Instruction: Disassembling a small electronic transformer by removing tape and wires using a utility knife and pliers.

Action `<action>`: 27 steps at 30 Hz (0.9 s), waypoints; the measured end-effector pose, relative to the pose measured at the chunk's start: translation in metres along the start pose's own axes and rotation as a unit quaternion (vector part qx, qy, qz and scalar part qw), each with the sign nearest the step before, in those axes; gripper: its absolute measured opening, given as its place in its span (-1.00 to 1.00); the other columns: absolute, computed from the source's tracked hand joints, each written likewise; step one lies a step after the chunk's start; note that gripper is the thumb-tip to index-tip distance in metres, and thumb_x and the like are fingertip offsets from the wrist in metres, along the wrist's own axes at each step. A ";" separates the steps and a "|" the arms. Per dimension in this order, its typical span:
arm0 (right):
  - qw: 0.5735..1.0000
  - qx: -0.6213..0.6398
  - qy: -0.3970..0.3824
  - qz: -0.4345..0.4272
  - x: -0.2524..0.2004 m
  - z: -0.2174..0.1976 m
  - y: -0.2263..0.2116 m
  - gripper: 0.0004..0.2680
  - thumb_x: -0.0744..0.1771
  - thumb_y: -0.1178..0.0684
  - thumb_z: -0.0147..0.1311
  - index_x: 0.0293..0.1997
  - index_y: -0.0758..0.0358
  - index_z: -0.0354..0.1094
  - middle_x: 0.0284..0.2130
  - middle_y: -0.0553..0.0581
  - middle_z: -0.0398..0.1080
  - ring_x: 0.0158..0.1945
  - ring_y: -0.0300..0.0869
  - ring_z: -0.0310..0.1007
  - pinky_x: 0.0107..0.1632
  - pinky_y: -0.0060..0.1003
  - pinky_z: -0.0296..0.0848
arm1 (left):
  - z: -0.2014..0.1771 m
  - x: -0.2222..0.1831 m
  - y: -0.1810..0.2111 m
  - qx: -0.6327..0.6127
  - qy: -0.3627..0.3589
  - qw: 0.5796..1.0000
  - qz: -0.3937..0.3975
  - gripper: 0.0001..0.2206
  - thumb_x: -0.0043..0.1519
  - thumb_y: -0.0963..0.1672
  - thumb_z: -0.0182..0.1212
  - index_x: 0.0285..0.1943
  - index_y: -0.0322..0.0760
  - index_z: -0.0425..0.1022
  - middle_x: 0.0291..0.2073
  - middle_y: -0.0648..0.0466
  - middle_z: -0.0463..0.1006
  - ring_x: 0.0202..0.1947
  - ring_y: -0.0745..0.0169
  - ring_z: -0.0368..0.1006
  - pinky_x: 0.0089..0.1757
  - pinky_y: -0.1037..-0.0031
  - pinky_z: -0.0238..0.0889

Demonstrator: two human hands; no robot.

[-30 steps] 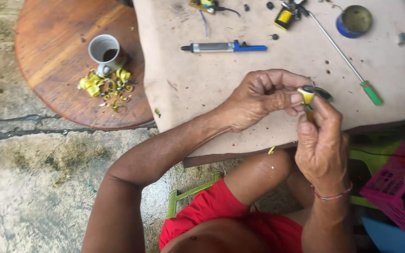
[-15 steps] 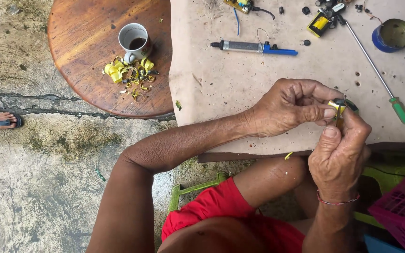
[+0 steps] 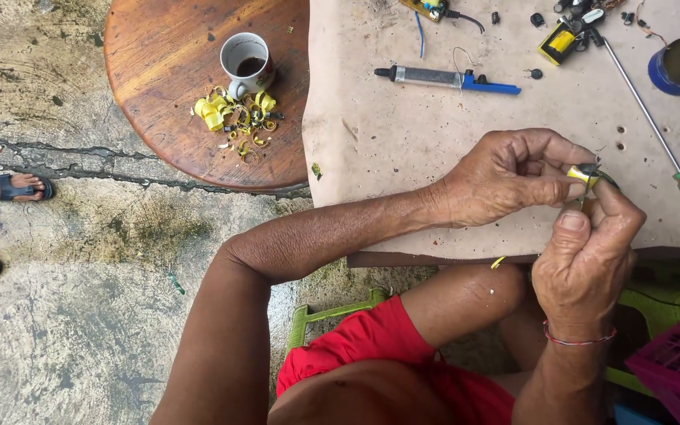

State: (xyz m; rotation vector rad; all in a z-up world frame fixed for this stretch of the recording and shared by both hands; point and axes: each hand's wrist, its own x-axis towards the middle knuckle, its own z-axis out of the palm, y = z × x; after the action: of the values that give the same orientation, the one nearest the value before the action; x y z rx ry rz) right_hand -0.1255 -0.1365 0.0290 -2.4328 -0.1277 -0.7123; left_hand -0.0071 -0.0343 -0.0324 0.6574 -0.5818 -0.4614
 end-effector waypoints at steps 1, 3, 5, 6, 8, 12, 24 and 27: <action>1.000 0.002 0.000 -0.002 0.000 0.000 0.001 -0.65 0.56 -0.04 -0.32 0.29 0.63 0.09 -0.27 0.51 0.39 -0.26 0.35 0.40 -0.17 0.14 0.30 | -0.002 0.000 0.000 0.002 0.001 1.000 0.001 -0.72 0.26 -0.23 0.45 0.14 -0.34 0.59 -0.06 0.02 0.70 -0.08 0.28 0.64 -0.03 0.43 0.58; 0.987 0.148 -0.045 0.047 -0.001 -0.002 0.004 -0.63 0.52 -0.09 -0.35 0.31 0.54 -0.04 -0.40 0.27 0.15 -0.40 -0.10 0.13 -0.19 -0.19 0.26 | -0.002 -0.001 -0.003 -0.024 -0.019 1.000 0.003 -0.72 0.28 -0.27 0.42 0.17 -0.38 0.58 -0.02 -0.02 0.70 -0.02 0.22 0.65 0.04 0.40 0.58; 0.991 0.125 -0.034 0.038 -0.004 0.001 0.009 -0.67 0.53 -0.03 -0.31 0.28 0.57 0.00 -0.32 0.33 0.21 -0.42 -0.07 0.15 -0.19 -0.13 0.27 | -0.004 -0.002 -0.005 -0.014 -0.025 1.000 0.004 -0.72 0.28 -0.26 0.42 0.18 -0.37 0.58 -0.03 -0.01 0.70 -0.02 0.26 0.65 0.05 0.44 0.57; 0.994 0.103 -0.022 0.033 -0.006 0.001 0.011 -0.71 0.54 0.03 -0.29 0.26 0.59 0.03 -0.25 0.40 0.27 -0.43 -0.04 0.17 -0.19 -0.08 0.27 | -0.004 -0.003 -0.007 -0.005 -0.031 1.000 0.001 -0.71 0.28 -0.26 0.42 0.18 -0.35 0.58 -0.03 0.00 0.71 -0.01 0.29 0.64 0.06 0.48 0.56; 0.998 0.056 -0.003 0.014 -0.006 0.003 0.011 -0.70 0.55 0.01 -0.28 0.24 0.61 0.08 -0.17 0.49 0.34 -0.28 0.17 0.30 -0.13 0.03 0.32 | 0.000 -0.005 -0.002 -0.007 -0.022 1.000 -0.001 -0.73 0.27 -0.26 0.43 0.15 -0.37 0.59 -0.03 -0.02 0.70 -0.02 0.25 0.65 0.06 0.44 0.58; 0.998 -0.037 0.027 -0.040 -0.001 0.006 0.011 -0.70 0.56 0.03 -0.28 0.21 0.62 0.18 -0.08 0.60 0.44 -0.11 0.49 0.48 -0.13 0.20 0.40 | 0.005 -0.007 0.002 -0.005 0.007 1.000 -0.006 -0.74 0.25 -0.24 0.43 0.12 -0.40 0.59 -0.10 -0.05 0.71 -0.08 0.24 0.66 0.02 0.44 0.59; 0.997 0.077 -0.017 0.015 0.013 -0.008 -0.004 -0.63 0.53 -0.06 -0.37 0.37 0.56 0.01 -0.36 0.31 0.28 -0.33 0.00 0.26 -0.11 -0.07 0.31 | 0.001 -0.001 0.013 -0.012 -0.012 1.000 0.001 -0.70 0.35 -0.27 0.33 0.26 -0.35 0.52 -0.04 0.00 0.70 -0.04 0.26 0.64 0.01 0.45 0.56; 0.997 0.067 -0.041 0.028 0.013 -0.017 -0.008 -0.63 0.50 -0.01 -0.34 0.44 0.48 -0.01 -0.35 0.20 0.25 -0.33 -0.08 0.24 -0.13 -0.14 0.31 | 0.010 -0.004 0.042 0.020 -0.009 1.000 0.019 -0.71 0.37 -0.20 0.33 0.26 -0.35 0.50 0.00 0.01 0.66 -0.03 0.23 0.61 0.00 0.48 0.54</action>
State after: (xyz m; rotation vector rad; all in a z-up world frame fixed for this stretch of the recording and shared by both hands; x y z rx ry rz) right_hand -0.1242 -0.1406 0.0519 -2.3285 -0.1340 -0.5608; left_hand -0.0075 -0.0066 0.0005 0.6805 -0.6205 -0.4221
